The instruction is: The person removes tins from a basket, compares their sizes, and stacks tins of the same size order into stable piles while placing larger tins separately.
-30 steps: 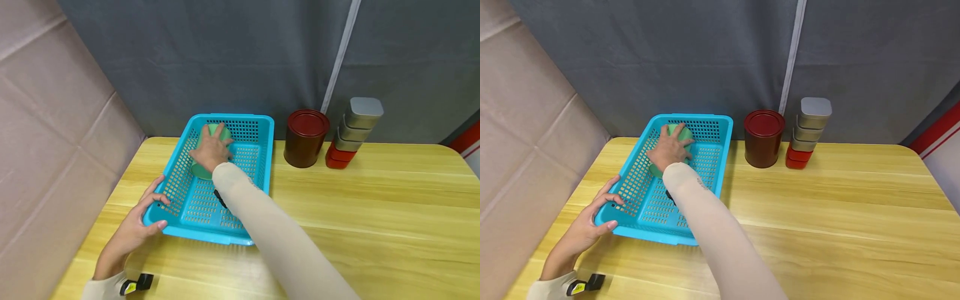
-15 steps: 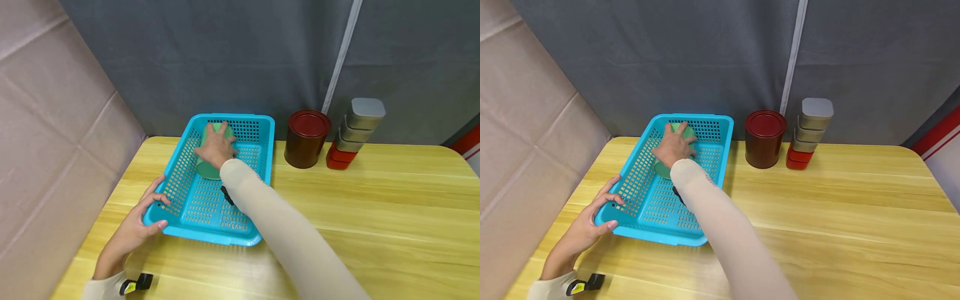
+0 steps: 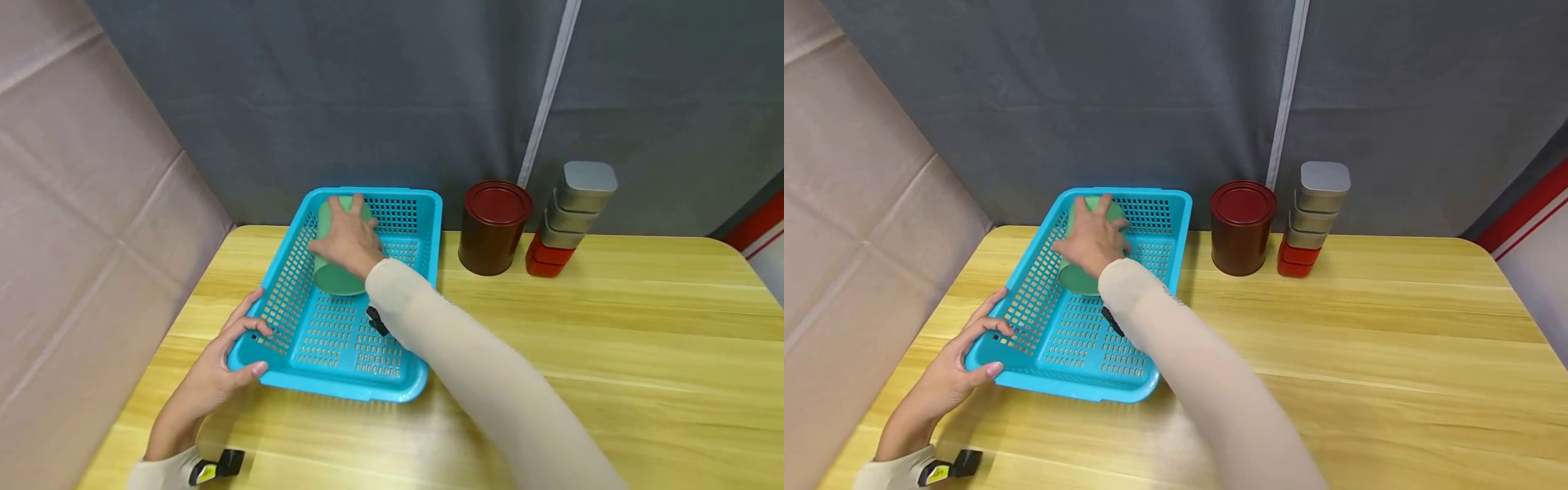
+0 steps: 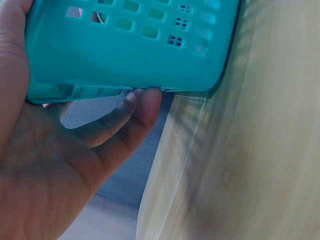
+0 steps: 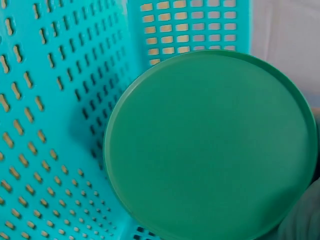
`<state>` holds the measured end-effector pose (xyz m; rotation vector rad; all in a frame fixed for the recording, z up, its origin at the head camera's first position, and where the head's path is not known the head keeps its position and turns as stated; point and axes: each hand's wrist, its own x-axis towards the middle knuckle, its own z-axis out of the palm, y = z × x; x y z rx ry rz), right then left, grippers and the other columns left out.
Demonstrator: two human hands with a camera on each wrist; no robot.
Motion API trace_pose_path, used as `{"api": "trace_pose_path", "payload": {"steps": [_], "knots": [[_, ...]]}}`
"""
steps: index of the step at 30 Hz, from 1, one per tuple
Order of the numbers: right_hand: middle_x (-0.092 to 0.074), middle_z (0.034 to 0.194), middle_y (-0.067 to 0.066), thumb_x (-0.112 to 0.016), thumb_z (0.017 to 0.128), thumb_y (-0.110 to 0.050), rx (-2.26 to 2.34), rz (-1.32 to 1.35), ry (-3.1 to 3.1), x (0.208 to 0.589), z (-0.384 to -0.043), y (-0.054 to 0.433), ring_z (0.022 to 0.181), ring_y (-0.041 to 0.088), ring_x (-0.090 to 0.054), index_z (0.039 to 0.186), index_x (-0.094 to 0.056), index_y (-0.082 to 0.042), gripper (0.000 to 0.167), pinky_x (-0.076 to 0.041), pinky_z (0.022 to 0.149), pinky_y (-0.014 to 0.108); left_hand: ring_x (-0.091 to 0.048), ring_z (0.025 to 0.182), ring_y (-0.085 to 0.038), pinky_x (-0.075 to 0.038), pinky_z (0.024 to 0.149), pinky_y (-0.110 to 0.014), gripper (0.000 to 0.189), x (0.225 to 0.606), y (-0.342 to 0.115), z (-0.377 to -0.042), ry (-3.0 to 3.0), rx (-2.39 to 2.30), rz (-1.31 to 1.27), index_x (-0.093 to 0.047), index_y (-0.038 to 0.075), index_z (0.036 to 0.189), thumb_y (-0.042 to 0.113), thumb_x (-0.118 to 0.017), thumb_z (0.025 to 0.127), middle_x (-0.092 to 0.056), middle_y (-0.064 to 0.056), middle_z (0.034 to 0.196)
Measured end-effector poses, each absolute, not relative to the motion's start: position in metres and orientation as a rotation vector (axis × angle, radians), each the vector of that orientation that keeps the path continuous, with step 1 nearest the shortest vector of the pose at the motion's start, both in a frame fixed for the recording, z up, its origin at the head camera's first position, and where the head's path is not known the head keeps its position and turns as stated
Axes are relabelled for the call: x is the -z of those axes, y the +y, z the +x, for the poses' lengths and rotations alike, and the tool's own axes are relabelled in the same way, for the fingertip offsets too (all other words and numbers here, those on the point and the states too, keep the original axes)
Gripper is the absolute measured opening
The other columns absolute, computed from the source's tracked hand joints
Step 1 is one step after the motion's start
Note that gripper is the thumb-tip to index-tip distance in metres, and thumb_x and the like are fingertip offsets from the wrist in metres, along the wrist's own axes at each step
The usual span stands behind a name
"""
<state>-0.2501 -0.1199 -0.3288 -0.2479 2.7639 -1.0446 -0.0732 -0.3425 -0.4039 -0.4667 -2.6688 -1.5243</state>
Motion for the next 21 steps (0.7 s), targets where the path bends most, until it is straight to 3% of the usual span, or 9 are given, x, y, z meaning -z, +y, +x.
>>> {"api": "trace_pose_path", "payload": {"steps": [6,10,17,21], "knots": [[-0.002,0.177,0.006,-0.077,0.09,-0.042,1.074,-0.315,2.765,0.315,-0.245,-0.111,0.147,0.048,-0.037,0.166,-0.024,-0.037,0.093,-0.051,0.102,0.057,-0.021,0.151,0.0,-0.034,0.106,-0.007,0.039,0.404,-0.343,-0.074,-2.681,1.517,-0.463,-0.057,0.006,0.117,-0.001,-0.074,0.083,-0.013,0.0,0.177],[-0.003,0.176,0.004,-0.077,0.089,-0.041,1.108,-0.358,2.779,0.307,-0.242,-0.105,0.146,0.049,-0.037,0.167,-0.021,-0.037,0.095,-0.051,0.099,0.055,-0.021,0.151,-0.001,-0.034,0.106,-0.007,0.039,0.404,-0.343,-0.075,-2.687,1.512,-0.462,-0.057,0.006,0.117,-0.001,-0.074,0.083,-0.013,0.0,0.177],[-0.004,0.175,0.001,-0.078,0.088,-0.04,1.135,-0.414,2.829,0.295,-0.234,-0.095,0.141,0.046,-0.04,0.166,-0.022,-0.042,0.096,-0.054,0.079,0.043,-0.021,0.153,-0.002,-0.033,0.106,-0.007,0.039,0.404,-0.343,-0.075,-2.681,1.522,-0.461,-0.057,0.004,0.117,-0.002,-0.074,0.082,-0.013,0.0,0.177],[-0.006,0.174,0.001,-0.079,0.087,-0.04,1.092,-0.478,2.911,0.288,-0.225,-0.086,0.133,0.04,-0.043,0.166,-0.021,-0.042,0.097,-0.053,0.07,0.038,-0.018,0.158,-0.018,-0.033,0.106,-0.007,0.04,0.403,-0.344,-0.076,-2.687,1.525,-0.455,-0.057,0.005,0.117,-0.005,-0.073,0.082,-0.012,0.001,0.177]]}}
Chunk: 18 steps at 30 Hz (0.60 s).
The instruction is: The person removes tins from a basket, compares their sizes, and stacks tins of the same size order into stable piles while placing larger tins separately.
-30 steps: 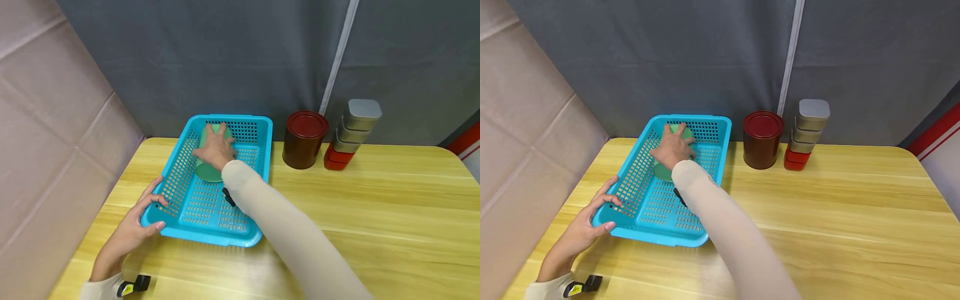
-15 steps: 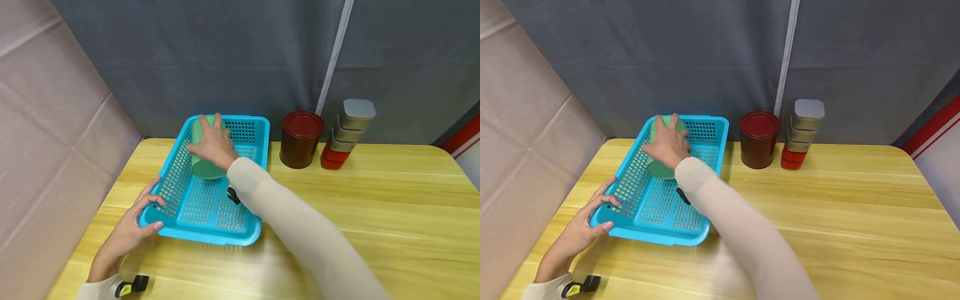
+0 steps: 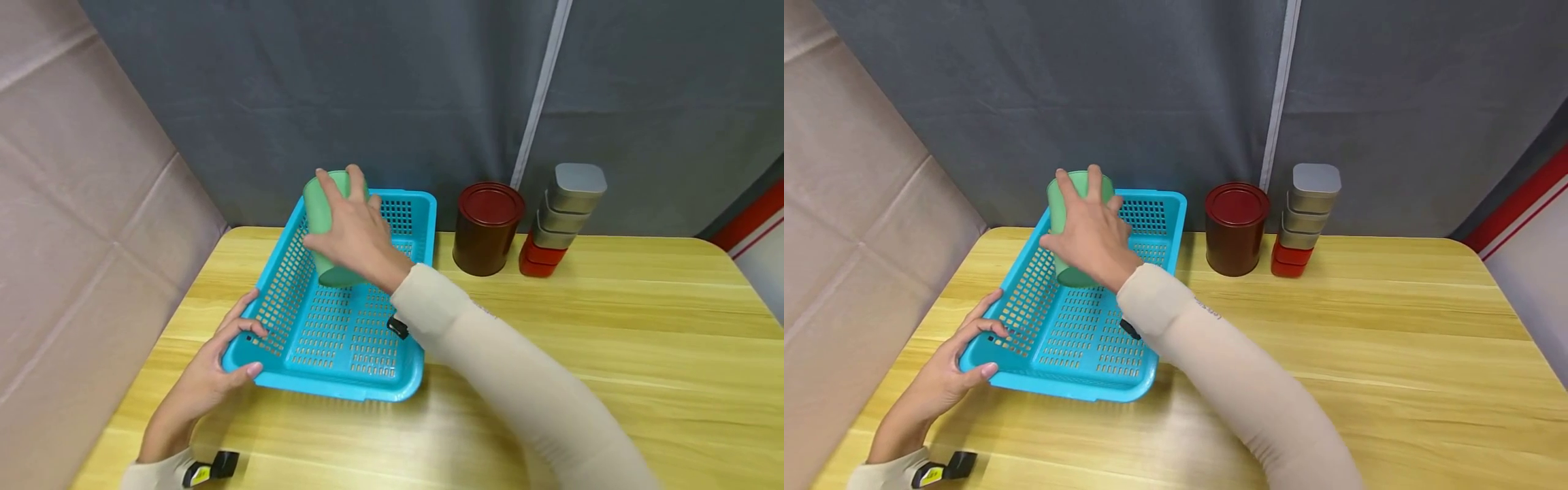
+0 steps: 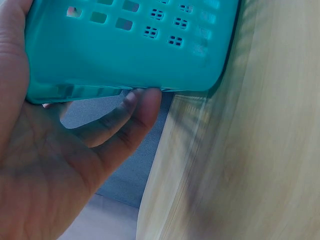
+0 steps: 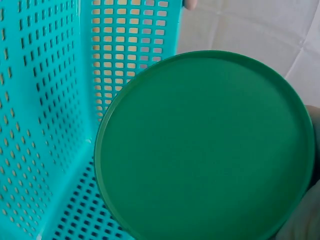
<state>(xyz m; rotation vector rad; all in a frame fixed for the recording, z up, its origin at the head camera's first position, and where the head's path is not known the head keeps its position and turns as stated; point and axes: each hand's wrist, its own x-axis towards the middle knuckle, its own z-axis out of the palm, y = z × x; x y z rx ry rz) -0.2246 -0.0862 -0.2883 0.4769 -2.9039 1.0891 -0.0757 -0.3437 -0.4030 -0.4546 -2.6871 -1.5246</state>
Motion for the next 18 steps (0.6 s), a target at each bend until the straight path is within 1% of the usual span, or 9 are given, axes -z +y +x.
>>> {"api": "trace_pose_path", "payload": {"steps": [1,3,7,8,11,13,14,16,18], "knots": [[-0.006,0.174,0.001,-0.079,0.087,-0.04,-1.063,0.482,-2.892,0.287,-0.222,-0.083,0.134,0.04,-0.042,0.166,-0.021,-0.043,0.098,-0.053,0.068,0.038,-0.017,0.159,-0.022,-0.033,0.106,-0.006,0.04,0.403,-0.344,-0.076,-2.688,1.526,-0.454,-0.057,0.006,0.117,-0.005,-0.073,0.083,-0.012,0.001,0.177],[-0.006,0.174,0.001,-0.079,0.087,-0.039,-1.017,0.495,-2.869,0.283,-0.217,-0.077,0.138,0.042,-0.04,0.166,-0.02,-0.043,0.099,-0.053,0.066,0.037,-0.016,0.159,-0.023,-0.033,0.106,-0.006,0.04,0.403,-0.344,-0.077,-2.686,1.528,-0.456,-0.057,0.007,0.117,-0.006,-0.073,0.083,-0.013,0.001,0.177],[-0.007,0.174,0.0,-0.079,0.086,-0.037,-0.96,0.519,-2.82,0.276,-0.206,-0.065,0.143,0.042,-0.036,0.166,-0.021,-0.043,0.099,-0.054,0.063,0.038,-0.017,0.157,-0.013,-0.031,0.107,-0.006,0.04,0.404,-0.345,-0.077,-2.683,1.529,-0.467,-0.057,0.007,0.117,-0.006,-0.073,0.083,-0.013,0.0,0.177],[-0.008,0.174,0.0,-0.078,0.086,-0.036,-0.952,0.529,-2.802,0.274,-0.203,-0.061,0.142,0.041,-0.036,0.166,-0.022,-0.042,0.098,-0.055,0.063,0.038,-0.017,0.158,-0.015,-0.031,0.107,-0.006,0.04,0.404,-0.346,-0.078,-2.682,1.527,-0.468,-0.057,0.007,0.117,-0.006,-0.073,0.083,-0.013,0.0,0.177],[-0.01,0.173,0.001,-0.076,0.085,-0.034,-0.92,0.555,-2.747,0.271,-0.196,-0.049,0.14,0.039,-0.037,0.165,-0.024,-0.041,0.096,-0.056,0.064,0.039,-0.016,0.159,-0.026,-0.03,0.107,-0.006,0.04,0.405,-0.346,-0.078,-2.686,1.516,-0.462,-0.057,0.007,0.117,-0.004,-0.073,0.083,-0.013,0.001,0.177],[-0.012,0.173,0.002,-0.075,0.085,-0.033,-0.891,0.567,-2.712,0.271,-0.191,-0.04,0.14,0.04,-0.037,0.165,-0.025,-0.04,0.095,-0.058,0.066,0.041,-0.017,0.159,-0.027,-0.03,0.106,-0.006,0.04,0.406,-0.346,-0.078,-2.688,1.507,-0.46,-0.057,0.007,0.117,-0.004,-0.073,0.083,-0.014,0.001,0.177],[-0.013,0.172,0.003,-0.075,0.084,-0.033,-0.879,0.568,-2.694,0.271,-0.189,-0.036,0.141,0.04,-0.036,0.165,-0.026,-0.04,0.095,-0.058,0.067,0.043,-0.017,0.159,-0.024,-0.03,0.106,-0.006,0.04,0.406,-0.346,-0.078,-2.69,1.502,-0.461,-0.057,0.007,0.117,-0.003,-0.073,0.083,-0.014,0.001,0.177],[-0.014,0.172,0.003,-0.075,0.084,-0.032,-0.851,0.569,-2.659,0.273,-0.186,-0.026,0.143,0.042,-0.035,0.165,-0.027,-0.039,0.094,-0.06,0.069,0.046,-0.018,0.157,-0.013,-0.03,0.106,-0.006,0.04,0.406,-0.346,-0.079,-2.689,1.497,-0.465,-0.057,0.007,0.117,-0.004,-0.074,0.083,-0.014,0.001,0.177],[-0.015,0.172,0.004,-0.076,0.084,-0.033,-0.824,0.565,-2.631,0.275,-0.183,-0.016,0.145,0.044,-0.034,0.165,-0.028,-0.039,0.094,-0.061,0.069,0.047,-0.019,0.154,-0.005,-0.03,0.106,-0.006,0.04,0.406,-0.347,-0.079,-2.687,1.494,-0.469,-0.057,0.006,0.117,-0.003,-0.073,0.082,-0.014,0.001,0.177]]}}
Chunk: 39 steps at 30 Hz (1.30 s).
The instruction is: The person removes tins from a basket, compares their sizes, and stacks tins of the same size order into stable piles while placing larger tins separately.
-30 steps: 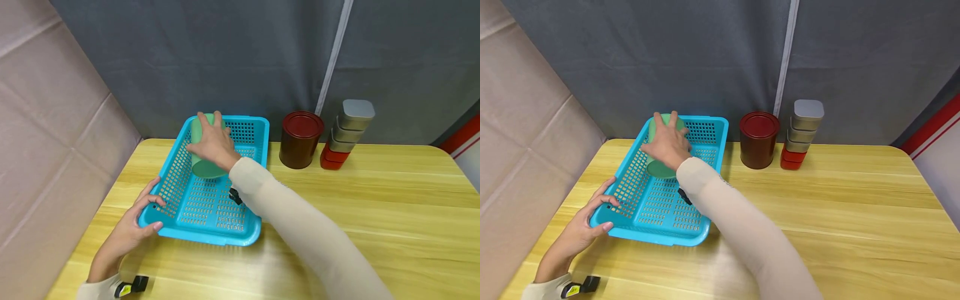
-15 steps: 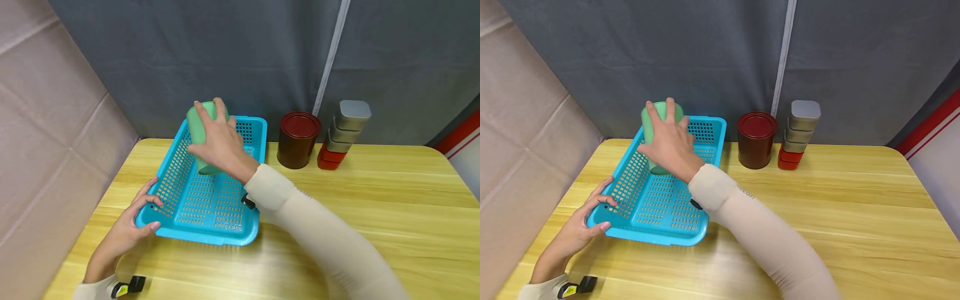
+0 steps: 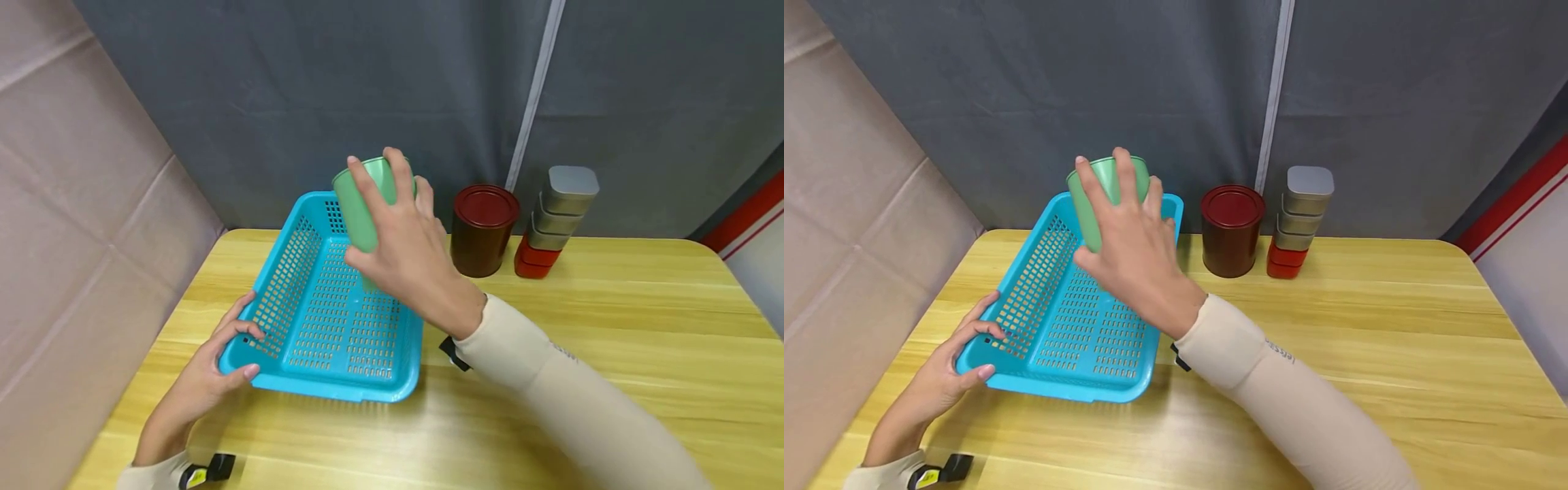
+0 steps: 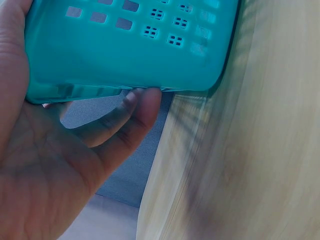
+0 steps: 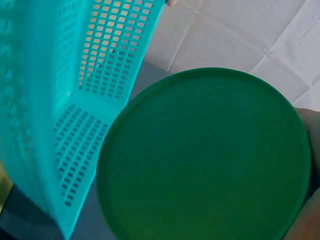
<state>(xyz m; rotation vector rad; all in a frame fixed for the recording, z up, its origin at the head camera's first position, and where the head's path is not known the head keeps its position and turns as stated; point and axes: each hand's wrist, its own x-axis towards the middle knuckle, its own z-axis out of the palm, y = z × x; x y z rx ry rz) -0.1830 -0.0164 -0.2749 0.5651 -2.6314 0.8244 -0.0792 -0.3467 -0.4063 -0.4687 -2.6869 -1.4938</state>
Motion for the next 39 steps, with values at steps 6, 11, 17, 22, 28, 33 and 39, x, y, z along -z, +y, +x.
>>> {"api": "trace_pose_path", "payload": {"steps": [6,11,17,22,28,33,39], "knots": [[-0.018,0.17,0.007,-0.078,0.083,-0.034,-0.792,0.556,-2.57,0.282,-0.176,0.008,0.145,0.045,-0.033,0.164,-0.031,-0.035,0.093,-0.062,0.071,0.051,-0.02,0.155,-0.01,-0.032,0.104,-0.006,0.039,0.406,-0.346,-0.077,-2.702,1.493,-0.444,-0.057,0.006,0.119,-0.001,-0.074,0.084,-0.013,0.002,0.177],[-0.02,0.17,0.008,-0.079,0.081,-0.033,-0.78,0.523,-2.506,0.288,-0.166,0.028,0.148,0.043,-0.031,0.162,-0.033,-0.035,0.093,-0.062,0.071,0.054,-0.019,0.157,-0.018,-0.034,0.103,-0.006,0.039,0.405,-0.346,-0.076,-2.713,1.494,-0.431,-0.057,0.007,0.119,-0.002,-0.073,0.084,-0.012,0.002,0.177],[-0.024,0.168,0.012,-0.082,0.079,-0.032,-0.756,0.519,-2.384,0.294,-0.152,0.049,0.145,0.046,-0.035,0.161,-0.035,-0.032,0.094,-0.06,0.065,0.053,-0.02,0.152,0.001,-0.031,0.104,-0.007,0.04,0.406,-0.348,-0.074,-2.699,1.491,-0.452,-0.057,0.008,0.119,-0.002,-0.073,0.084,-0.012,0.002,0.177],[-0.023,0.168,0.015,-0.085,0.077,-0.029,-0.714,0.513,-2.337,0.295,-0.142,0.072,0.142,0.051,-0.035,0.161,-0.035,-0.03,0.098,-0.06,0.07,0.059,-0.018,0.157,-0.01,-0.031,0.104,-0.006,0.039,0.407,-0.348,-0.074,-2.703,1.497,-0.442,-0.057,0.008,0.119,-0.001,-0.074,0.084,-0.012,0.002,0.177],[-0.024,0.167,0.018,-0.088,0.071,-0.023,-0.678,0.493,-2.267,0.299,-0.129,0.103,0.142,0.052,-0.035,0.16,-0.037,-0.027,0.103,-0.056,0.079,0.068,-0.015,0.155,-0.051,-0.031,0.103,-0.005,0.039,0.406,-0.346,-0.077,-2.721,1.464,-0.44,-0.057,0.009,0.118,0.001,-0.074,0.085,-0.012,0.001,0.177],[-0.028,0.165,0.018,-0.091,0.063,-0.02,-0.675,0.457,-2.203,0.305,-0.12,0.127,0.145,0.051,-0.036,0.156,-0.042,-0.022,0.105,-0.051,0.091,0.072,-0.016,0.153,-0.054,-0.032,0.103,-0.006,0.039,0.405,-0.345,-0.079,-2.72,1.449,-0.445,-0.057,0.009,0.118,0.001,-0.074,0.084,-0.012,-0.002,0.177],[-0.032,0.161,0.022,-0.086,0.064,-0.026,-0.702,0.379,-2.104,0.311,-0.112,0.151,0.144,0.052,-0.037,0.15,-0.046,-0.018,0.096,-0.044,0.107,0.068,-0.017,0.16,-0.032,-0.031,0.103,-0.005,0.04,0.405,-0.345,-0.078,-2.713,1.445,-0.45,-0.058,0.01,0.118,-0.001,-0.074,0.083,-0.013,0.0,0.177]]}}
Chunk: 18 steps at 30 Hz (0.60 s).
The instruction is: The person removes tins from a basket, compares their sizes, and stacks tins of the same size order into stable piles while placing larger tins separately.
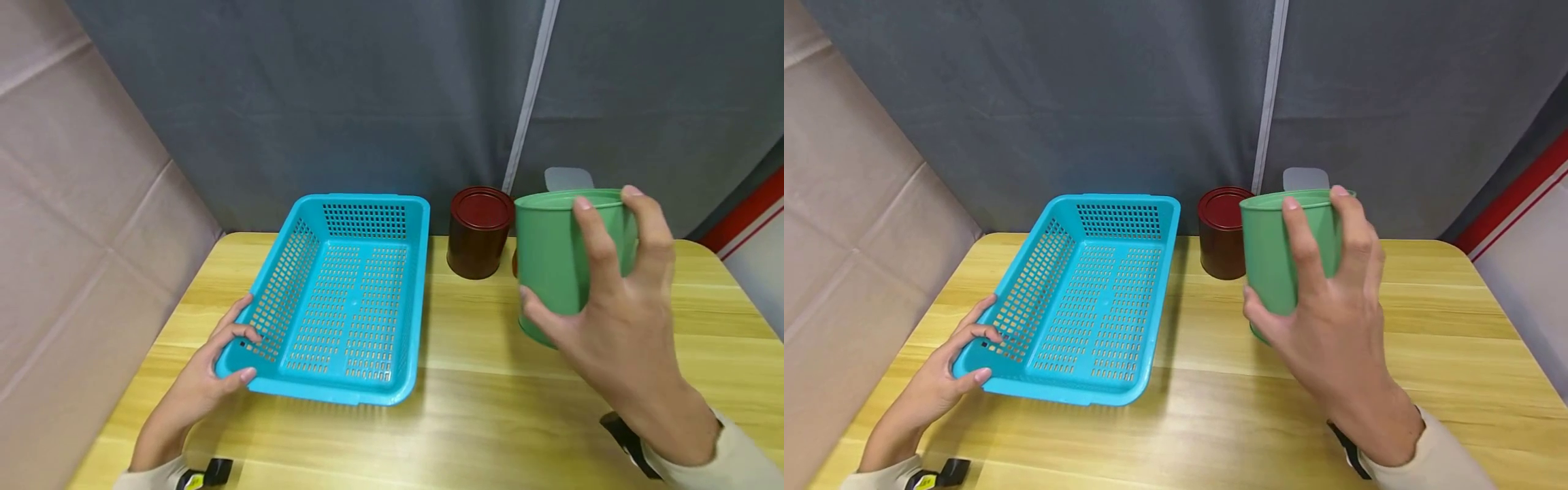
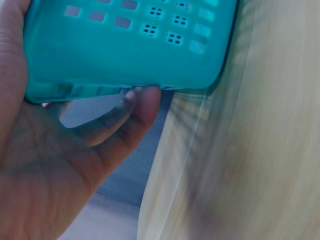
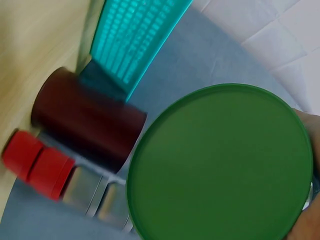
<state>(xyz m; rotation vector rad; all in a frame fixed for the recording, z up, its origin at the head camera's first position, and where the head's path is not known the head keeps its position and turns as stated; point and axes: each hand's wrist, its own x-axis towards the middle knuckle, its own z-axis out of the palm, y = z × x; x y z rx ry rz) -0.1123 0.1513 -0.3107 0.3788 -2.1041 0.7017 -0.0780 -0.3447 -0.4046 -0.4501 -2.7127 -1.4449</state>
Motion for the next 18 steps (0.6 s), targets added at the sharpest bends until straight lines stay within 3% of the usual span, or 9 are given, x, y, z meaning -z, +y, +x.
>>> {"api": "trace_pose_path", "payload": {"steps": [3,5,8,13,15,18], "knots": [[-0.031,0.163,0.023,-0.08,0.068,-0.032,-0.696,0.349,-2.086,0.313,-0.109,0.163,0.147,0.051,-0.034,0.15,-0.045,-0.017,0.091,-0.041,0.112,0.067,-0.019,0.156,-0.01,-0.031,0.104,-0.006,0.04,0.404,-0.345,-0.077,-2.707,1.446,-0.45,-0.058,0.01,0.118,-0.001,-0.074,0.084,-0.013,0.0,0.177],[-0.03,0.163,0.024,-0.081,0.068,-0.031,-0.696,0.321,-2.091,0.316,-0.107,0.17,0.148,0.049,-0.032,0.15,-0.044,-0.016,0.091,-0.038,0.114,0.067,-0.021,0.153,-0.003,-0.031,0.104,-0.006,0.04,0.404,-0.345,-0.076,-2.706,1.446,-0.449,-0.058,0.01,0.118,-0.002,-0.074,0.084,-0.013,-0.001,0.177],[-0.028,0.164,0.024,-0.073,0.075,-0.045,-0.666,0.272,-2.12,0.321,-0.107,0.183,0.149,0.049,-0.03,0.152,-0.041,-0.016,0.088,-0.037,0.114,0.069,-0.02,0.154,-0.007,-0.032,0.103,-0.006,0.04,0.404,-0.345,-0.077,-2.71,1.449,-0.442,-0.057,0.01,0.118,-0.002,-0.074,0.084,-0.013,0.0,0.177],[-0.027,0.165,0.018,-0.057,0.082,-0.066,-0.631,0.198,-2.145,0.329,-0.114,0.204,0.152,0.047,-0.027,0.155,-0.04,-0.016,0.09,-0.036,0.113,0.072,-0.018,0.158,-0.027,-0.032,0.103,-0.006,0.04,0.405,-0.344,-0.077,-2.716,1.459,-0.438,-0.057,0.009,0.118,-0.004,-0.074,0.084,-0.012,0.001,0.177],[-0.024,0.166,0.016,-0.057,0.081,-0.067,-0.631,0.177,-2.136,0.333,-0.118,0.21,0.152,0.046,-0.026,0.155,-0.041,-0.016,0.09,-0.035,0.113,0.072,-0.018,0.158,-0.023,-0.032,0.103,-0.005,0.04,0.405,-0.344,-0.078,-2.716,1.457,-0.436,-0.057,0.009,0.118,-0.004,-0.074,0.084,-0.012,0.001,0.177],[-0.024,0.165,0.019,-0.058,0.081,-0.062,-0.618,0.16,-2.139,0.34,-0.125,0.219,0.152,0.048,-0.024,0.155,-0.042,-0.017,0.088,-0.031,0.115,0.072,-0.019,0.155,-0.007,-0.032,0.103,-0.006,0.04,0.405,-0.344,-0.077,-2.711,1.462,-0.437,-0.057,0.009,0.118,-0.004,-0.074,0.084,-0.013,0.001,0.177]]}}
